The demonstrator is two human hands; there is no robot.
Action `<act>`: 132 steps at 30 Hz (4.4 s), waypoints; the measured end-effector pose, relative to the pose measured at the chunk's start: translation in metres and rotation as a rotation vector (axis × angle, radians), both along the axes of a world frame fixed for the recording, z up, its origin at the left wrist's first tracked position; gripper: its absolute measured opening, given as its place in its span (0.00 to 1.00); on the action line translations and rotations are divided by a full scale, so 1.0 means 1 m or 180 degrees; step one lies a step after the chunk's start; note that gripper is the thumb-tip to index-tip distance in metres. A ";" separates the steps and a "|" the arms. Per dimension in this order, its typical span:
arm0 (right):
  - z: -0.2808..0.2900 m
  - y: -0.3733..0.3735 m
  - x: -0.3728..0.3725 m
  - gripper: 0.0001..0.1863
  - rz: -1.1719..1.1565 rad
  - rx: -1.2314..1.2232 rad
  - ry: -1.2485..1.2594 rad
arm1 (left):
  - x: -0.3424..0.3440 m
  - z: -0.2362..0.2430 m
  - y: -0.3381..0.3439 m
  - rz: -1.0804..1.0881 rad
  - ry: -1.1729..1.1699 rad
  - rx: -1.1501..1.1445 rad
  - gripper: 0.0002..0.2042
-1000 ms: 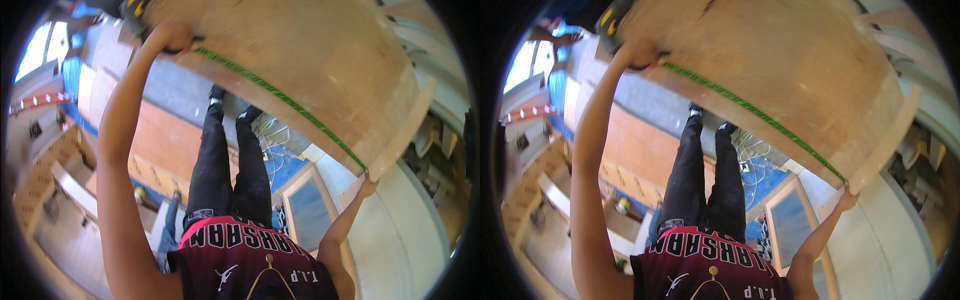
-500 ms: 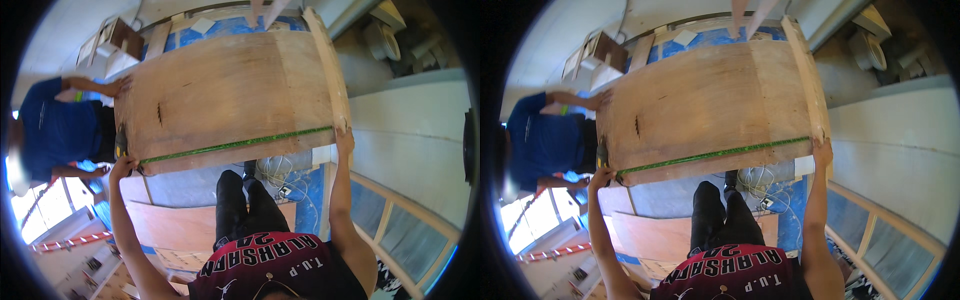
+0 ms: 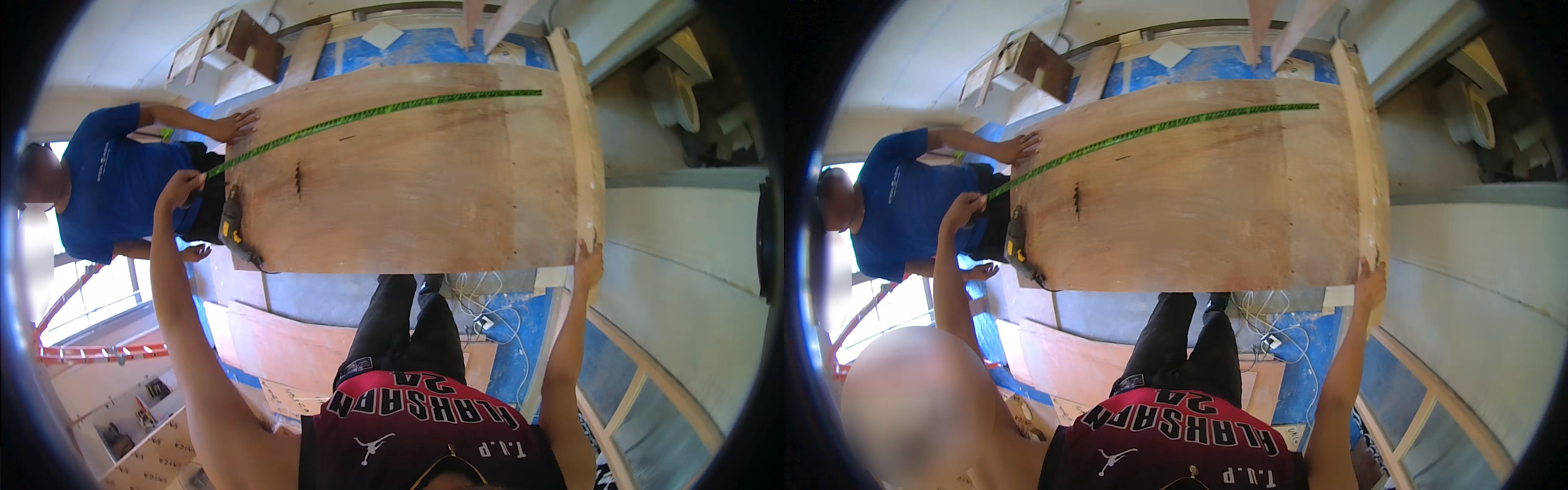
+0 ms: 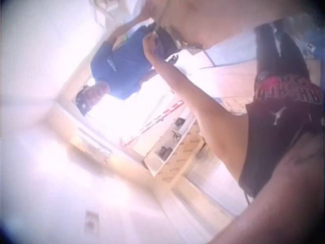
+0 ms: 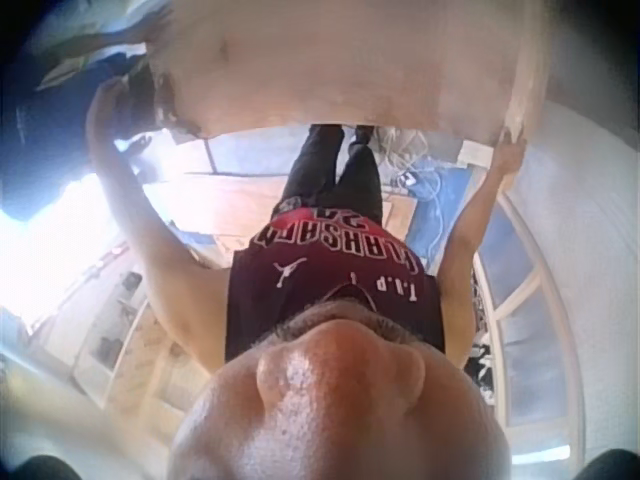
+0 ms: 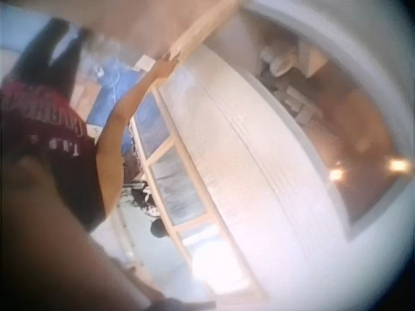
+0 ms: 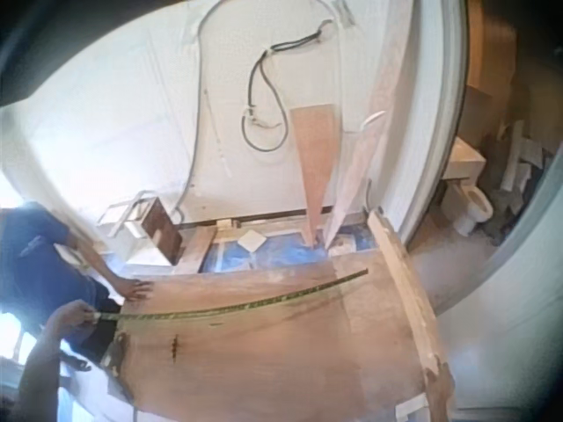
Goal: The person measures the edge of a curved plywood piece with a measuring tape and marks it with a pencil while another person assists by holding the wood and using a drill.
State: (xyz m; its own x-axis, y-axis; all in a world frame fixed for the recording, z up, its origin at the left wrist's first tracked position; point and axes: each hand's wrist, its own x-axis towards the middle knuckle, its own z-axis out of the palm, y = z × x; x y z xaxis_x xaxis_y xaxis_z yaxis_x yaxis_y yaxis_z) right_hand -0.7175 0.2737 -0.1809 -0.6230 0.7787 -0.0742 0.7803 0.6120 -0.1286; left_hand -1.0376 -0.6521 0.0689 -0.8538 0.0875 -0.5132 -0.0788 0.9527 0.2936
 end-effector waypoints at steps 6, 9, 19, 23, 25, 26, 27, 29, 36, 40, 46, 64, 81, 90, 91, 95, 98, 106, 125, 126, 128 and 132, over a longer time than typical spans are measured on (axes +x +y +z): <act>-0.007 -0.006 -0.001 0.42 -0.0094 0.0039 -0.0122 | -0.060 -0.063 -0.083 0.0369 -0.0147 0.0341 0.21; -0.008 -0.015 -0.011 0.40 -0.0175 0.0149 -0.0092 | -0.093 -0.110 -0.098 0.0061 -0.0079 0.0399 0.21; -0.015 -0.003 -0.011 0.31 0.0063 0.0087 0.0362 | -0.202 -0.218 -0.099 -0.0248 -0.0345 0.0327 0.24; -0.004 -0.012 -0.022 0.27 -0.0109 0.0153 0.0143 | -0.247 -0.243 -0.084 -0.0364 -0.0494 0.0450 0.22; -0.004 -0.016 -0.026 0.27 -0.0094 0.0188 0.0121 | -0.267 -0.247 -0.072 -0.0512 -0.0544 0.0565 0.22; -0.004 -0.015 -0.026 0.28 -0.0087 0.0220 0.0110 | -0.274 -0.253 -0.066 -0.0472 -0.0559 0.0655 0.22; -0.003 -0.014 -0.026 0.28 -0.0068 0.0250 0.0096 | -0.278 -0.259 -0.060 -0.0419 -0.0577 0.0744 0.22; -0.001 -0.014 -0.021 0.29 -0.0073 0.0301 0.0048 | -0.282 -0.267 -0.039 -0.0382 -0.0654 0.0781 0.22; -0.011 -0.018 -0.025 0.30 -0.0119 0.0439 0.0031 | -0.298 -0.275 -0.008 -0.0424 -0.0688 0.0713 0.23; -0.007 -0.014 -0.016 0.29 -0.0089 0.0411 0.0138 | -0.302 -0.281 0.022 -0.0395 -0.0695 0.0670 0.24; -0.015 -0.020 -0.041 0.28 -0.0051 0.0122 0.0168 | -0.288 -0.264 0.043 -0.0369 -0.0789 0.0378 0.26; -0.007 -0.022 -0.030 0.45 -0.0298 0.0051 -0.0266 | -0.297 -0.269 0.082 -0.0683 -0.0674 0.0120 0.24; -0.016 -0.031 -0.032 0.43 -0.0091 0.0060 -0.0007 | -0.319 -0.258 0.105 -0.0209 -0.1487 -0.0664 0.18; -0.017 -0.026 -0.030 0.41 0.0043 0.0757 -0.0191 | -0.315 -0.254 0.111 -0.0001 -0.1590 -0.0602 0.20; -0.019 -0.027 -0.034 0.41 0.0095 0.0919 -0.0193 | -0.313 -0.251 0.111 -0.0084 -0.1532 -0.0655 0.20; -0.018 -0.037 -0.038 0.39 -0.0169 0.0737 0.0043 | -0.312 -0.254 0.112 -0.0285 -0.1217 -0.0823 0.21; -0.020 -0.030 -0.032 0.38 -0.0207 0.0706 0.0178 | -0.313 -0.252 0.115 -0.0262 -0.1267 -0.0774 0.20; -0.020 -0.018 -0.028 0.32 -0.0312 0.0553 0.0288 | -0.305 -0.262 0.112 -0.0429 -0.0802 -0.0288 0.23; -0.018 -0.016 -0.023 0.33 -0.0316 0.0636 0.0222 | -0.316 -0.242 0.124 0.0433 -0.1949 -0.0247 0.21; -0.018 -0.016 -0.023 0.33 -0.0281 0.0656 0.0187 | -0.316 -0.241 0.127 0.0370 -0.1896 -0.0325 0.21; -0.018 -0.012 -0.022 0.33 -0.0214 0.0695 0.0129 | -0.317 -0.242 0.124 0.0326 -0.1908 -0.0375 0.21; -0.018 -0.007 -0.018 0.34 -0.0186 0.0643 0.0158 | -0.321 -0.250 0.120 0.0332 -0.1966 -0.0328 0.21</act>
State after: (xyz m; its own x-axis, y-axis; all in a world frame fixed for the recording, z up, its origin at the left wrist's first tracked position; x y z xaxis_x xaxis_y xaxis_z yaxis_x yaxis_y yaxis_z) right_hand -0.7357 0.2672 -0.1989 -0.5752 0.8096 0.1167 0.8111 0.5830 -0.0470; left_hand -1.3586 -0.5320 -0.1816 -0.3988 -0.0564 -0.9153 -0.2984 0.9518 0.0713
